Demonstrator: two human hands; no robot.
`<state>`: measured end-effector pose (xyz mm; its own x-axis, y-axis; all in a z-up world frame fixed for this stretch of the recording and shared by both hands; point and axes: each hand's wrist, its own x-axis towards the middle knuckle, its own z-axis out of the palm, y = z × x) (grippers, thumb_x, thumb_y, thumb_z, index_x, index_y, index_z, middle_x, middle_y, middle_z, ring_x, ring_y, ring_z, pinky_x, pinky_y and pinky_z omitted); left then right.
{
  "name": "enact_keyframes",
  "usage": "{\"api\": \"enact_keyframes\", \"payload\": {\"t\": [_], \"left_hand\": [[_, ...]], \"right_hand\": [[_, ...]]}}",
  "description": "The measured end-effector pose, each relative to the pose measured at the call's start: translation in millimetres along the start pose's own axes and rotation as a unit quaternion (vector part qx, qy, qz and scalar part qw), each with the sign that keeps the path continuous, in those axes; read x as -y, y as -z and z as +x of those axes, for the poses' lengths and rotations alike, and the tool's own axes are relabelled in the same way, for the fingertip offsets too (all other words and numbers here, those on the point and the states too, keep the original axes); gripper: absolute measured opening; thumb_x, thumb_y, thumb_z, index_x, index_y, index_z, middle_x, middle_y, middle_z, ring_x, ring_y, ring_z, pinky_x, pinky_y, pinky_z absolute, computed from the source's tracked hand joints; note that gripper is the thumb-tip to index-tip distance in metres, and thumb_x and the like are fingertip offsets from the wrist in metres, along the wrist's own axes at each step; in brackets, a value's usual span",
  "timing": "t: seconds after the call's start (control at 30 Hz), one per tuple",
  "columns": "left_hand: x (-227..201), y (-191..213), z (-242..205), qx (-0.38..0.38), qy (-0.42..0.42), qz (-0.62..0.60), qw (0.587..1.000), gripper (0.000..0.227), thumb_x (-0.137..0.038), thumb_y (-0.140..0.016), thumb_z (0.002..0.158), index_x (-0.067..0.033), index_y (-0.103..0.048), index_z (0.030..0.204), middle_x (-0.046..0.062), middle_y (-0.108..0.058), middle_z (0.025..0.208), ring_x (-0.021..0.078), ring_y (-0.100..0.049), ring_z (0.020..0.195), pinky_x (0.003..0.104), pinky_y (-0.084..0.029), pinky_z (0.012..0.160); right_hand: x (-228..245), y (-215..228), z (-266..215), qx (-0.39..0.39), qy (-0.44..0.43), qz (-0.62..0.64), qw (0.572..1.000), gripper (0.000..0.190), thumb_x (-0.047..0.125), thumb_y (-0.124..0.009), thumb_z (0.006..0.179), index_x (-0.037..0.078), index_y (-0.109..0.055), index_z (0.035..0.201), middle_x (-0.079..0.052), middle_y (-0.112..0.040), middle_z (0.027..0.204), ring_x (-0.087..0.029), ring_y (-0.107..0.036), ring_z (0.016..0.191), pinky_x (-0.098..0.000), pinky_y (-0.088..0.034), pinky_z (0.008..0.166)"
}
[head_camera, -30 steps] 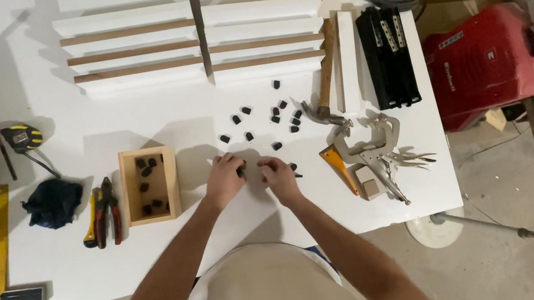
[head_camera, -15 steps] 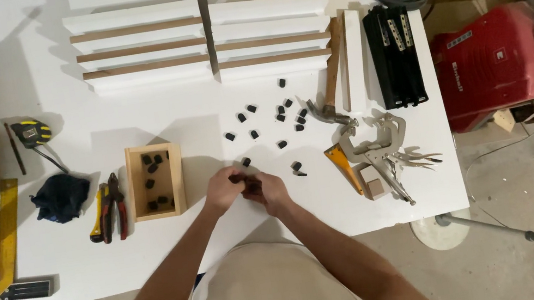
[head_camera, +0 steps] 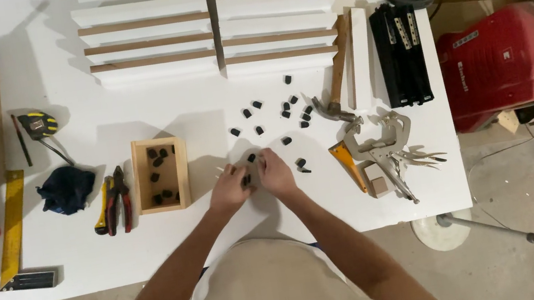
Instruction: The person sorts small black plastic furniture feet from a wooden box onto a white workbench. They then walk to a nearby table and place the feet into a plastic bag.
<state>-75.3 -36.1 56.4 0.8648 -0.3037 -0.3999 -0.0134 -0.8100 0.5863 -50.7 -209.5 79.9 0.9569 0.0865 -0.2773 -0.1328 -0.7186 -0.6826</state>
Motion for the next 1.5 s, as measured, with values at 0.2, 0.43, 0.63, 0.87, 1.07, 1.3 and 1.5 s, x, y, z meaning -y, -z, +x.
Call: {"api": "enact_keyframes", "payload": {"t": [0.2,0.43,0.63,0.87,1.07,1.3,1.5], "left_hand": [[13,-49,15,-0.151,-0.041,0.031,0.987,0.014,-0.020,-0.064,0.089,-0.0112,-0.059,0.098,0.013,-0.058,0.101,0.0424,-0.071,0.083,0.050,-0.061,0.071],[25,26,-48,-0.197,0.115,-0.016,0.973,0.019,-0.030,-0.070,0.083,-0.0316,-0.071,0.102,0.002,-0.061,0.098,0.0347,-0.074,0.081,0.049,-0.064,0.072],[66,112,-94,-0.391,0.118,-0.094,0.908,0.028,-0.020,-0.081,0.084,-0.0157,-0.076,0.111,0.013,-0.066,0.097,0.0419,-0.073,0.085,0.047,-0.064,0.072],[67,100,-100,-0.299,0.151,-0.005,0.942,0.050,-0.028,-0.071,0.088,-0.0107,-0.067,0.135,0.020,-0.072,0.109,0.0423,-0.074,0.093,0.051,-0.063,0.079],[32,52,-45,-0.355,-0.072,0.110,0.926,0.024,-0.021,-0.072,0.089,-0.0230,-0.071,0.112,-0.003,-0.070,0.095,0.0164,-0.072,0.089,0.027,-0.060,0.078],[-6,60,66,-0.169,-0.102,0.148,0.969,0.042,0.000,-0.064,0.092,-0.0048,-0.064,0.133,0.019,-0.058,0.143,0.0375,-0.061,0.129,0.043,-0.057,0.103],[41,19,141,-0.161,-0.125,0.219,0.954,0.023,-0.009,-0.064,0.093,-0.0117,-0.070,0.116,0.008,-0.064,0.120,0.0299,-0.068,0.110,0.040,-0.060,0.088]], "right_hand": [[41,23,4,0.162,0.074,-0.208,0.962,0.032,0.009,-0.032,0.103,0.000,-0.043,0.131,-0.024,-0.064,0.116,-0.040,-0.068,0.109,-0.0505,-0.057,0.096],[48,-25,20,0.130,0.014,0.055,0.990,0.035,0.031,-0.046,0.105,0.004,-0.064,0.117,-0.028,-0.071,0.106,-0.046,-0.070,0.102,-0.0533,-0.058,0.080],[183,-42,-5,0.129,-0.035,0.242,0.961,0.047,0.034,-0.052,0.101,-0.003,-0.064,0.126,-0.037,-0.067,0.115,-0.049,-0.066,0.112,-0.0550,-0.055,0.090],[194,-25,-25,0.132,0.061,0.161,0.976,0.044,0.027,-0.050,0.103,0.003,-0.057,0.139,-0.025,-0.064,0.130,-0.042,-0.061,0.123,-0.0492,-0.051,0.103],[5,-3,21,-0.127,0.157,-0.125,0.971,0.028,0.003,-0.060,0.090,0.005,-0.073,0.115,-0.017,-0.071,0.112,-0.034,-0.069,0.110,-0.0402,-0.054,0.096],[-88,1,71,-0.120,0.267,-0.314,0.903,0.014,0.010,-0.063,0.090,0.010,-0.071,0.102,-0.006,-0.067,0.100,-0.026,-0.069,0.102,-0.0356,-0.053,0.098],[-42,-10,104,-0.081,0.303,-0.292,0.904,0.013,0.013,-0.063,0.094,0.011,-0.069,0.105,-0.003,-0.067,0.104,-0.019,-0.067,0.106,-0.0350,-0.050,0.098]]}}
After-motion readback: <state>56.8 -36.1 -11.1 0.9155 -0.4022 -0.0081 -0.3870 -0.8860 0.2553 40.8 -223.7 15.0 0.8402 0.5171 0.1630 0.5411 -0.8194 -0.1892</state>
